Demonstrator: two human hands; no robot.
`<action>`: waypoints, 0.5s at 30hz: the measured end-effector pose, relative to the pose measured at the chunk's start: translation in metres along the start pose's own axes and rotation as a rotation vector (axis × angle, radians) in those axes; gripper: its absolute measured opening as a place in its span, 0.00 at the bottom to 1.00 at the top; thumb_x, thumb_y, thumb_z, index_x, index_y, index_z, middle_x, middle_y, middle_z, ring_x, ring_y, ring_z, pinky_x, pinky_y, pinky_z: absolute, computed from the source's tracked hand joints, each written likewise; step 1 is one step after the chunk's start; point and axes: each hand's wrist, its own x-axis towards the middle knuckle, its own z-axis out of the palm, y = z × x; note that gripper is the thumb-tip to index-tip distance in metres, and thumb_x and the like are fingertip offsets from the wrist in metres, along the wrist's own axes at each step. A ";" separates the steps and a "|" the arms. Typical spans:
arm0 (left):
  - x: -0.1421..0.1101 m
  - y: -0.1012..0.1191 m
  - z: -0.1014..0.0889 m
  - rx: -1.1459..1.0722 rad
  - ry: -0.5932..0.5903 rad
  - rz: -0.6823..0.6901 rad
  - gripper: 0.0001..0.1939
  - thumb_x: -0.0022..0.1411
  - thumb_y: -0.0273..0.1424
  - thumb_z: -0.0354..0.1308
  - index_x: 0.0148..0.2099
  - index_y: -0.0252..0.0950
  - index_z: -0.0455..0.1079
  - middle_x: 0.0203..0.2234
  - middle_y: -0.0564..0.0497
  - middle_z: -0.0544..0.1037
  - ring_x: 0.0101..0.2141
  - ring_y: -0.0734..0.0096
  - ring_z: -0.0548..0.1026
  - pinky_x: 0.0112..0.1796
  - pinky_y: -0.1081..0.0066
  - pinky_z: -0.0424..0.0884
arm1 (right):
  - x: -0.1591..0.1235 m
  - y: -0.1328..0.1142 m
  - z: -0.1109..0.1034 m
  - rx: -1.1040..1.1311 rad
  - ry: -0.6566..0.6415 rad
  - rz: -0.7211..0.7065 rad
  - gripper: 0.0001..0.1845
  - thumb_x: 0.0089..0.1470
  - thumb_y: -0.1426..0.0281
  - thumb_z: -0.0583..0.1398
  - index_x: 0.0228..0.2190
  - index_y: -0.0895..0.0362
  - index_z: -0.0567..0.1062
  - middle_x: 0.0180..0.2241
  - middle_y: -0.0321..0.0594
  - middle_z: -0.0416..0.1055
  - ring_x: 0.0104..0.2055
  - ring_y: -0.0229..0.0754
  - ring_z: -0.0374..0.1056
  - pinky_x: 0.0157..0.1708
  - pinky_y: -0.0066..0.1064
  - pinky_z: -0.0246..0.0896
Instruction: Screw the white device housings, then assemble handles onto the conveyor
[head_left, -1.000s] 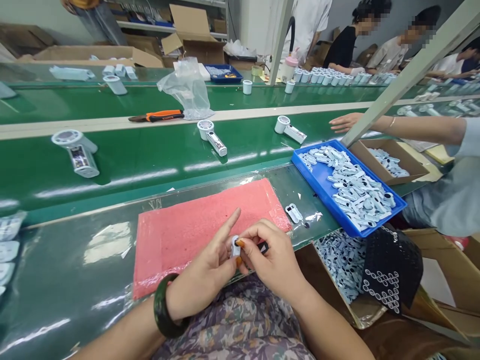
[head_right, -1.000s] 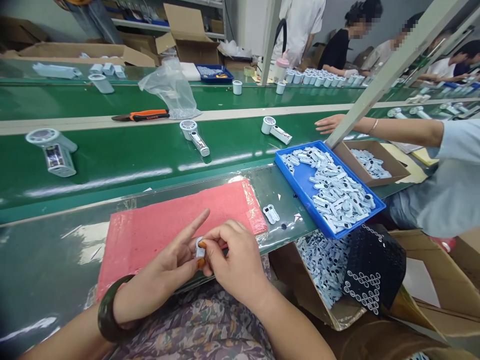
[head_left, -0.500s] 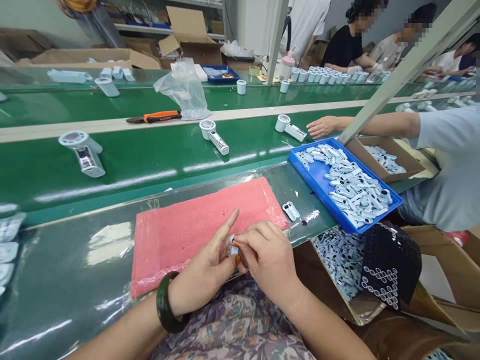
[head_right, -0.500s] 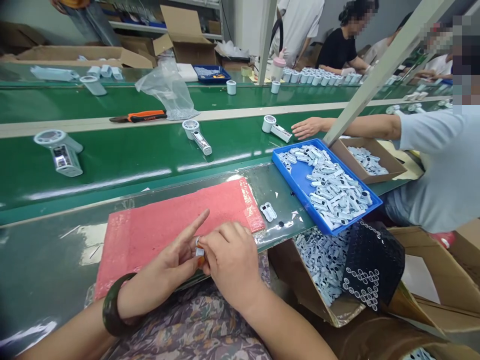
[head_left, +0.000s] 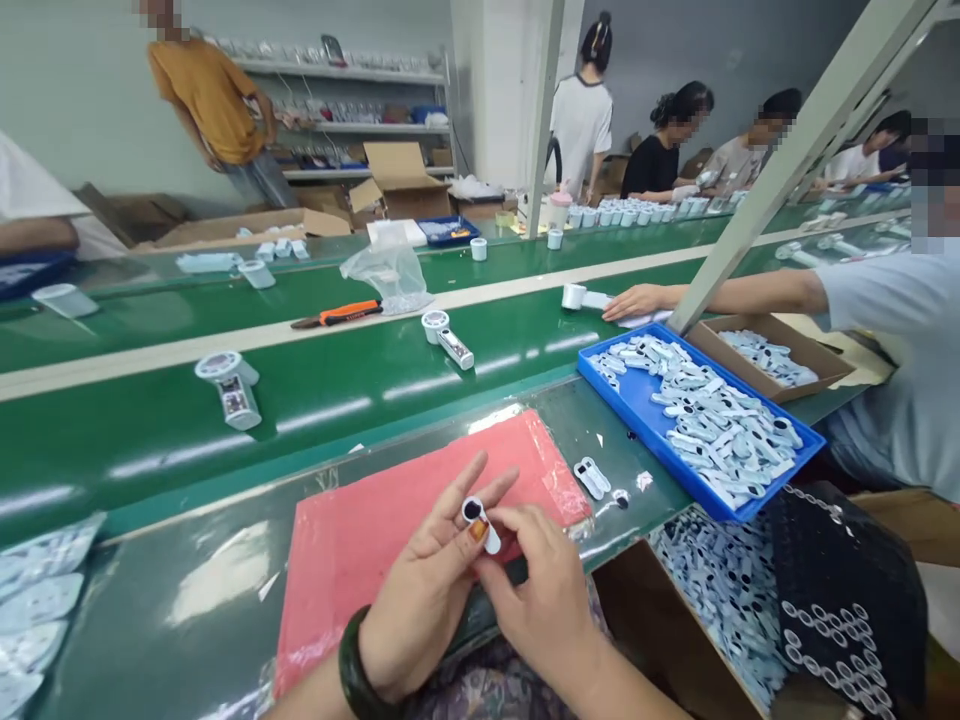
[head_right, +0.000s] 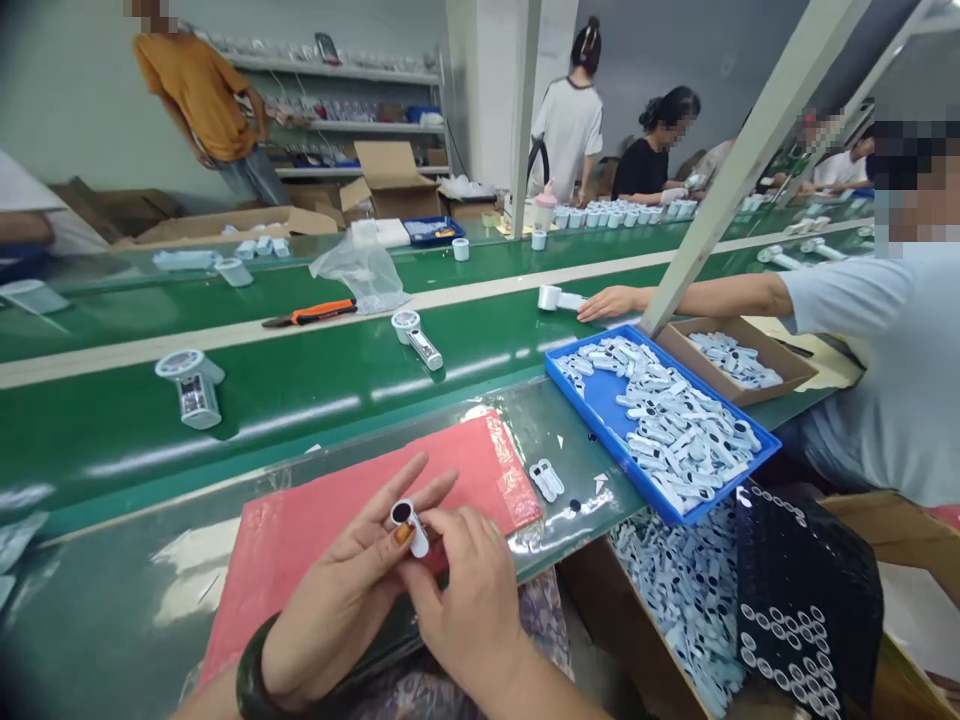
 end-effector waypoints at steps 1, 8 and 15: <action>0.004 -0.001 -0.003 0.043 -0.031 -0.005 0.37 0.65 0.43 0.66 0.72 0.55 0.56 0.70 0.47 0.62 0.67 0.53 0.65 0.62 0.57 0.69 | 0.005 0.003 0.004 0.025 -0.001 0.029 0.06 0.65 0.68 0.58 0.43 0.53 0.74 0.36 0.38 0.77 0.35 0.42 0.72 0.35 0.33 0.66; 0.080 0.079 -0.081 1.471 -0.050 0.407 0.35 0.74 0.34 0.49 0.77 0.41 0.41 0.71 0.40 0.60 0.68 0.58 0.64 0.62 0.59 0.71 | 0.021 0.049 0.002 -0.316 -0.110 0.022 0.09 0.66 0.67 0.56 0.41 0.49 0.77 0.37 0.42 0.76 0.38 0.50 0.76 0.35 0.38 0.70; 0.111 0.260 -0.229 2.142 0.474 0.193 0.24 0.66 0.21 0.53 0.62 0.38 0.73 0.70 0.35 0.60 0.72 0.38 0.49 0.66 0.30 0.49 | 0.003 0.116 0.007 -0.488 -0.219 -0.266 0.16 0.65 0.52 0.59 0.46 0.46 0.80 0.39 0.39 0.80 0.36 0.44 0.79 0.31 0.31 0.74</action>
